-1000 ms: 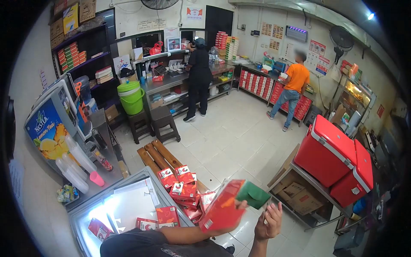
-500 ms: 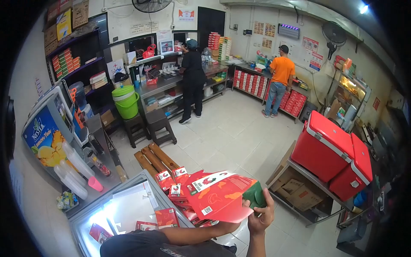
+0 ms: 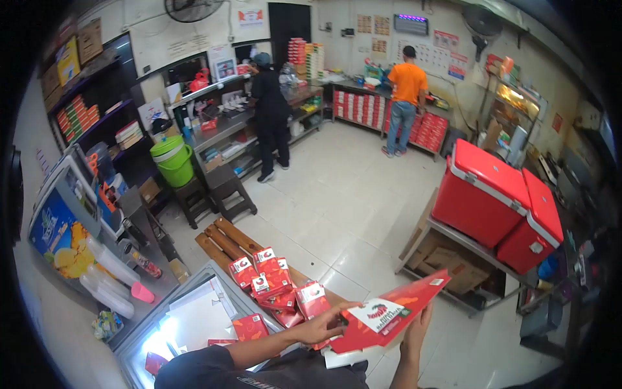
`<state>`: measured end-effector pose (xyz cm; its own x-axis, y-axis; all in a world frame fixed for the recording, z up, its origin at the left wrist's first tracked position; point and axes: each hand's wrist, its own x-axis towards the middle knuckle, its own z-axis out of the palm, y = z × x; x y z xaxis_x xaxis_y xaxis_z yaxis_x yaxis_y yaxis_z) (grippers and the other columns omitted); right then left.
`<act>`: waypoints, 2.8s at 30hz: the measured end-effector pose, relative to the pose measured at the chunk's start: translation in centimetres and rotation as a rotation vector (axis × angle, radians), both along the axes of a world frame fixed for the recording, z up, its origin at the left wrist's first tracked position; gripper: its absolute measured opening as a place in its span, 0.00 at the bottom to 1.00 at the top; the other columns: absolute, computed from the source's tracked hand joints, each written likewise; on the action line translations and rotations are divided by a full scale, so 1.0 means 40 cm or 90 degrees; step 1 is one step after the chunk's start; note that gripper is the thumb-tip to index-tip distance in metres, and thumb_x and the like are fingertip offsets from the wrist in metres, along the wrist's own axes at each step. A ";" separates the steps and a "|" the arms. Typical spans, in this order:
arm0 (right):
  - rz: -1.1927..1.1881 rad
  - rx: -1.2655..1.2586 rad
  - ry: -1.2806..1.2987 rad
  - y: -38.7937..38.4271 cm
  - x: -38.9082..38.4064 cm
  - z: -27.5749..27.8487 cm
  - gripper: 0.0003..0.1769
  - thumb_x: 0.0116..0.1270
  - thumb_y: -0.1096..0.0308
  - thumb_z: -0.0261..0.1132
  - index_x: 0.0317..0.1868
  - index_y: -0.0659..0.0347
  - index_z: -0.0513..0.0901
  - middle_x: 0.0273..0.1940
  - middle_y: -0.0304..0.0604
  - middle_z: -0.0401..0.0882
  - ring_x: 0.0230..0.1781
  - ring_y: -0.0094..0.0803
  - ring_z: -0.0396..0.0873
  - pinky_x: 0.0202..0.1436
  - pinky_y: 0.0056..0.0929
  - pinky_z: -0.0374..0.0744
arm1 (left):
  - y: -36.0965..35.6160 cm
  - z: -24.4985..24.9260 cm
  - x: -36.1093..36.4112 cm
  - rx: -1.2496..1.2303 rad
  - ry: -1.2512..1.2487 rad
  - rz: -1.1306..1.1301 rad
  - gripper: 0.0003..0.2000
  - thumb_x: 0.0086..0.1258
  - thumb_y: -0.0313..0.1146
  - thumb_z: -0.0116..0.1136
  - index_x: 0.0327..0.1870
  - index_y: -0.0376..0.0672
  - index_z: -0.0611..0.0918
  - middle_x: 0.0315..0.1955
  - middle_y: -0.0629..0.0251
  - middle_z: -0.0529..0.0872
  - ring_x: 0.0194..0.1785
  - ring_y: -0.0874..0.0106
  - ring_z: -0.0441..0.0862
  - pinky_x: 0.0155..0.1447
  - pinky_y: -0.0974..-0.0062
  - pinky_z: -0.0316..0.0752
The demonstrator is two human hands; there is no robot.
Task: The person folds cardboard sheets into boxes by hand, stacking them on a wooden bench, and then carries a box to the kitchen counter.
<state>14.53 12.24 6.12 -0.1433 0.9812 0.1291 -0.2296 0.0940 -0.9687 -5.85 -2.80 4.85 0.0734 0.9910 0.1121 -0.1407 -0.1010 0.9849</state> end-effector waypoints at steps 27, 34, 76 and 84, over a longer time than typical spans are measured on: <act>0.160 0.207 -0.168 -0.137 -0.066 -0.068 0.10 0.61 0.75 0.74 0.31 0.68 0.79 0.40 0.52 0.82 0.34 0.36 0.83 0.37 0.30 0.82 | 0.089 -0.096 0.072 0.061 0.125 0.293 0.18 0.78 0.23 0.48 0.67 0.33 0.69 0.70 0.56 0.58 0.58 0.67 0.77 0.53 0.73 0.81; 0.005 0.164 -0.221 -0.159 -0.060 -0.069 0.06 0.66 0.78 0.67 0.33 0.68 0.78 0.41 0.50 0.87 0.31 0.30 0.84 0.34 0.25 0.80 | 0.084 -0.078 0.101 -0.057 -0.092 0.307 0.26 0.80 0.26 0.45 0.75 0.38 0.53 0.64 0.55 0.67 0.58 0.71 0.76 0.56 0.74 0.79; 0.294 0.201 -0.242 -0.150 -0.142 -0.005 0.14 0.65 0.68 0.72 0.47 0.63 0.81 0.46 0.47 0.83 0.47 0.40 0.84 0.51 0.33 0.81 | -0.027 -0.157 0.037 -0.287 -0.299 0.073 0.34 0.78 0.28 0.54 0.78 0.56 0.51 0.55 0.62 0.72 0.51 0.71 0.78 0.52 0.68 0.82; 0.302 0.437 -0.401 -0.164 -0.034 -0.124 0.14 0.65 0.65 0.71 0.45 0.62 0.79 0.53 0.45 0.77 0.44 0.37 0.82 0.46 0.34 0.83 | -0.012 -0.222 -0.011 -0.292 -0.473 0.231 0.27 0.76 0.31 0.55 0.73 0.59 0.60 0.59 0.60 0.75 0.60 0.60 0.77 0.56 0.53 0.81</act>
<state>13.16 5.66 1.16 -0.7293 0.5510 0.4057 0.1418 0.7018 -0.6981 -6.28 -3.27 -4.02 -0.1821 0.8983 -0.4000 -0.7844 0.1126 0.6099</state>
